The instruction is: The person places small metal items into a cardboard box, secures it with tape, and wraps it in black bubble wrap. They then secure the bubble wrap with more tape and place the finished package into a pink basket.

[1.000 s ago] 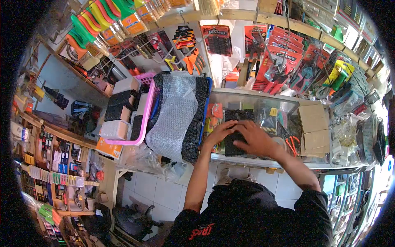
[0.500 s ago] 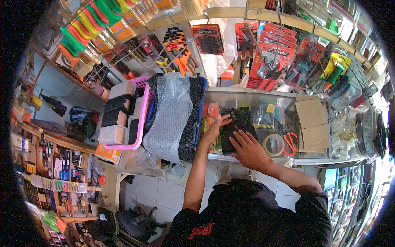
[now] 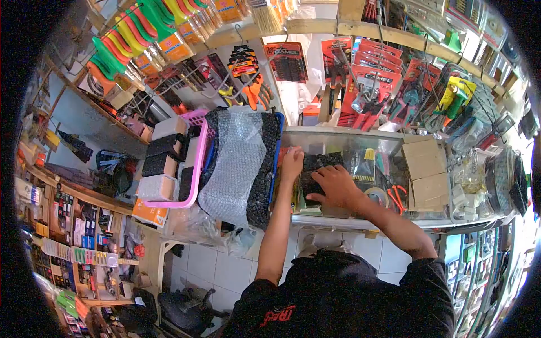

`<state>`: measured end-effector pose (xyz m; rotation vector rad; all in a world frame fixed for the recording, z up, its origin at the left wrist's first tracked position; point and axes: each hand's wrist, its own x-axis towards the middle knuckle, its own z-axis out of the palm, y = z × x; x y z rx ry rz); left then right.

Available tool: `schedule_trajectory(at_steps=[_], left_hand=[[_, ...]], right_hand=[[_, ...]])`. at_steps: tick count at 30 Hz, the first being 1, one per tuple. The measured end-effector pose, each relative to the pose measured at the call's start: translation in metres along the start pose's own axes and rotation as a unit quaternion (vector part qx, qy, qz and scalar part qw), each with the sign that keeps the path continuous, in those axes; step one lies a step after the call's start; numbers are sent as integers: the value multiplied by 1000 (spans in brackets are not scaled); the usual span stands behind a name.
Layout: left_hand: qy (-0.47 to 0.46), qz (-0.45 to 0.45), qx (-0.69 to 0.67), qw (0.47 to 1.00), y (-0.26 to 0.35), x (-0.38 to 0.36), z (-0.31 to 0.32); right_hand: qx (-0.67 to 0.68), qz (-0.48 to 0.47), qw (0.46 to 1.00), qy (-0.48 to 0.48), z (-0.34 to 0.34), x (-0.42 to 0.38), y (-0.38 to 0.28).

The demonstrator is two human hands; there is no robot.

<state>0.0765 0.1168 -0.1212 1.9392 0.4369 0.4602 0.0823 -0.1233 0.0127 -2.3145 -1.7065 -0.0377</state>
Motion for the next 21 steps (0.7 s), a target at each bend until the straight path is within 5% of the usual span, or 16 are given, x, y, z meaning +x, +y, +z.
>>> schedule_trajectory(at_steps=[5,10,16,21], left_hand=[[-108,73,239,962,5,35,3],[-315,-78,338,883,62,62,0],[-284,31,336,897,0,81,22],[-297,8,289,910,30,58,2]], right_hand=[[6,0,1000,-19,0,17,17],[57,2,996,-65,-6,34,28],[108,-7,992,-59,4,38,41],[112,18,987,-110,-2,44,40]])
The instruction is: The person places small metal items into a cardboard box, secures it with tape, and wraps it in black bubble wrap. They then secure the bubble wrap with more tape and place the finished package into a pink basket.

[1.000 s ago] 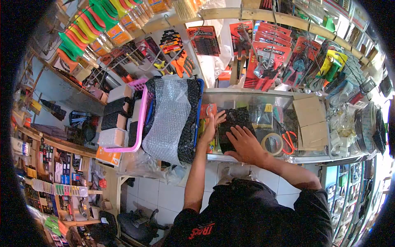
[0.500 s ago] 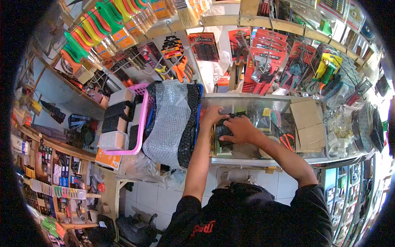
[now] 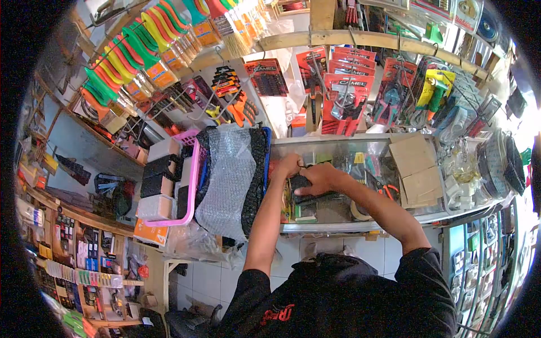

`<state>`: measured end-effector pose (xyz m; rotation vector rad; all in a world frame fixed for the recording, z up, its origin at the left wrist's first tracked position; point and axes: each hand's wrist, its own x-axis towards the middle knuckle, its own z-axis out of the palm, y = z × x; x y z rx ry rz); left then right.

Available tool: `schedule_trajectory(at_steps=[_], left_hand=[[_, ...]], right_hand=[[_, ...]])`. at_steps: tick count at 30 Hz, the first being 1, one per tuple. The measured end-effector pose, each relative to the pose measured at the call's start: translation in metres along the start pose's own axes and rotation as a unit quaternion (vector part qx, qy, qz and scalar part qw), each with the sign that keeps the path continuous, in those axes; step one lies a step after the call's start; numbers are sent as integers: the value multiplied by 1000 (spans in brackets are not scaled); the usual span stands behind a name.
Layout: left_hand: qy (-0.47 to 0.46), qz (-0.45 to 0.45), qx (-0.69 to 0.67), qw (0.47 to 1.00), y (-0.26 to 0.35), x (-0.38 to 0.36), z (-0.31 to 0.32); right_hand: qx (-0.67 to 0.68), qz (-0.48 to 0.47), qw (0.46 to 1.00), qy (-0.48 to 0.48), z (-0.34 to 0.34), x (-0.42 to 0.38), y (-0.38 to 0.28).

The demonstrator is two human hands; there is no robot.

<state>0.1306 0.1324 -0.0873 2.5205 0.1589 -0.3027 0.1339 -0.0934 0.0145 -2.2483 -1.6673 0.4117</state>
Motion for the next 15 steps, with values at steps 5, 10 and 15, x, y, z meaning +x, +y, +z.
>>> schedule_trajectory(at_steps=[5,10,15], left_hand=[[75,4,-20,997,15,-35,-3],[141,33,-39,989,23,-55,0],[144,57,-49,987,42,-77,-12]], right_hand=[[-61,-21,998,-8,-10,-25,-22],[-72,-28,997,-23,-11,-32,-24],[-100,-15,994,-33,-7,-33,-24]])
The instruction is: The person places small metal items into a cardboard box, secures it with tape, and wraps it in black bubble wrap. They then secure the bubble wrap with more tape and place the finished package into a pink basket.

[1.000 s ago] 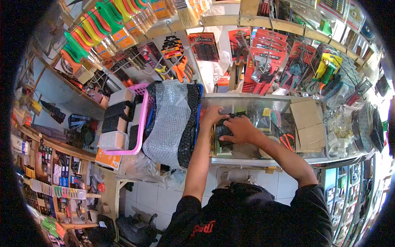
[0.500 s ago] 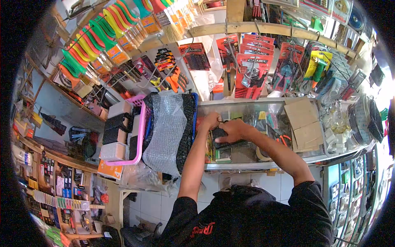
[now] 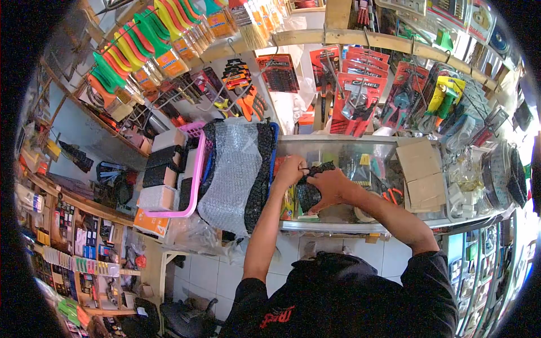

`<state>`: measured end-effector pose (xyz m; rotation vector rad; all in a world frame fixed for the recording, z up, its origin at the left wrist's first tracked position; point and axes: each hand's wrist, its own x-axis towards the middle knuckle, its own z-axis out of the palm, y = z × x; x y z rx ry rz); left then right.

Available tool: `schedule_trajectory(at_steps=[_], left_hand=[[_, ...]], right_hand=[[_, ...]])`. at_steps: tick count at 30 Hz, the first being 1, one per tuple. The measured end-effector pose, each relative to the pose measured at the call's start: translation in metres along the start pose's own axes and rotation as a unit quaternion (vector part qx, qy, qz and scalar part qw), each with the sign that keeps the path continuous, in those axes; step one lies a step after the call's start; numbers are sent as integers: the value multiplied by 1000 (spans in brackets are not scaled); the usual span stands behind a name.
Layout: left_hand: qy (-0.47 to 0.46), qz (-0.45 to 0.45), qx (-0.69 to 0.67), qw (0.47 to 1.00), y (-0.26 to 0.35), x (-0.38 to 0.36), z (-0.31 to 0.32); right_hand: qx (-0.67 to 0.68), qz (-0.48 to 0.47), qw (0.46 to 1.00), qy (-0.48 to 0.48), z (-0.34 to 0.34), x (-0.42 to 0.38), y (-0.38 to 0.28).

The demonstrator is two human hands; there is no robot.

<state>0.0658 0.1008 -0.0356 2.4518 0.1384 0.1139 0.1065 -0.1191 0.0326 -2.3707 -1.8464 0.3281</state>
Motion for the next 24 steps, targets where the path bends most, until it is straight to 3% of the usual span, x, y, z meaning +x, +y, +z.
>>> schedule_trajectory(at_steps=[7,10,13,19,24], left_hand=[[55,13,-3,998,68,-50,-26],[72,22,69,995,83,-68,-22],[163,142,64,974,90,-86,-15],[205,140,105,963,97,-136,20],[222,156,134,953,87,-153,36]], right_hand=[[-21,6,997,73,12,-20,-17],[-55,3,988,143,26,-32,-26],[-68,17,974,215,46,-41,-35],[-42,55,946,317,86,-59,-59],[49,21,928,369,75,-73,-59]])
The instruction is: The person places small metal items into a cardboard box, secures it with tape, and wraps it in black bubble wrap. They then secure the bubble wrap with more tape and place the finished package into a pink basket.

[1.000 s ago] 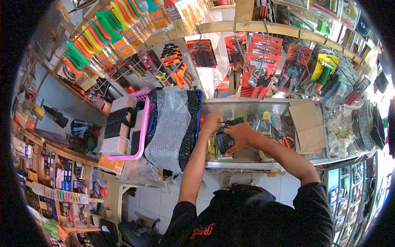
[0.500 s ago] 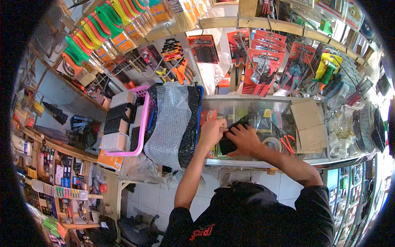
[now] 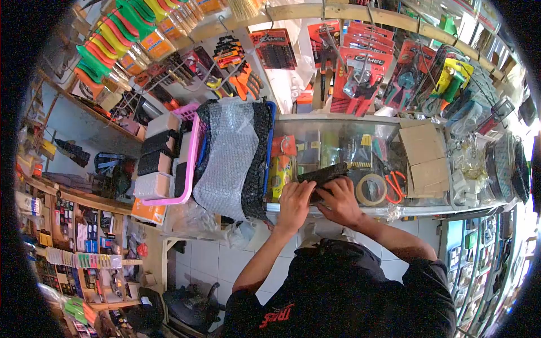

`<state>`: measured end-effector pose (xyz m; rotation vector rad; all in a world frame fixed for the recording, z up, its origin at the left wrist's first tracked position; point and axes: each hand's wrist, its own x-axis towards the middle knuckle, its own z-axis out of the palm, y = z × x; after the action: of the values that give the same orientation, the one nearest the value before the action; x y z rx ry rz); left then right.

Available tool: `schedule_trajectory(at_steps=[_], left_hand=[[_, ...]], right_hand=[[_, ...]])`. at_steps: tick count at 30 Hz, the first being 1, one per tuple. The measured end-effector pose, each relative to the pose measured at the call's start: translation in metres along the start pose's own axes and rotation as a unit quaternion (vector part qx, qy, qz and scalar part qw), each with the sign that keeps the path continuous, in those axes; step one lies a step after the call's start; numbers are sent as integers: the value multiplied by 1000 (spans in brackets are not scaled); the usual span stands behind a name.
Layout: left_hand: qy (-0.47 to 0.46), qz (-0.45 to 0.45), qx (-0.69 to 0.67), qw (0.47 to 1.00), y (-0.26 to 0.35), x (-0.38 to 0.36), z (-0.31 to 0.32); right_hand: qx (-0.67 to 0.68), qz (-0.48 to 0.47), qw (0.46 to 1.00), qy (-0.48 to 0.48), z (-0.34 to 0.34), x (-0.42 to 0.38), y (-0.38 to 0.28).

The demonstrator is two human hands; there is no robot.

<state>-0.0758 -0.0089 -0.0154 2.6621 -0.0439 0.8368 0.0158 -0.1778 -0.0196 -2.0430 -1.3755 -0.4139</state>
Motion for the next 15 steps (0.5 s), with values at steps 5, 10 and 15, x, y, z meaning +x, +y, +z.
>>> schedule_trajectory(at_steps=[5,10,15], left_hand=[[5,23,0,1000,-1,-9,0],[10,92,36,995,0,-26,1],[96,152,1,984,-8,-67,18]], right_hand=[[77,67,992,70,-46,14,16],[291,273,913,-86,-43,24,72],[348,278,823,-352,-60,37,72]])
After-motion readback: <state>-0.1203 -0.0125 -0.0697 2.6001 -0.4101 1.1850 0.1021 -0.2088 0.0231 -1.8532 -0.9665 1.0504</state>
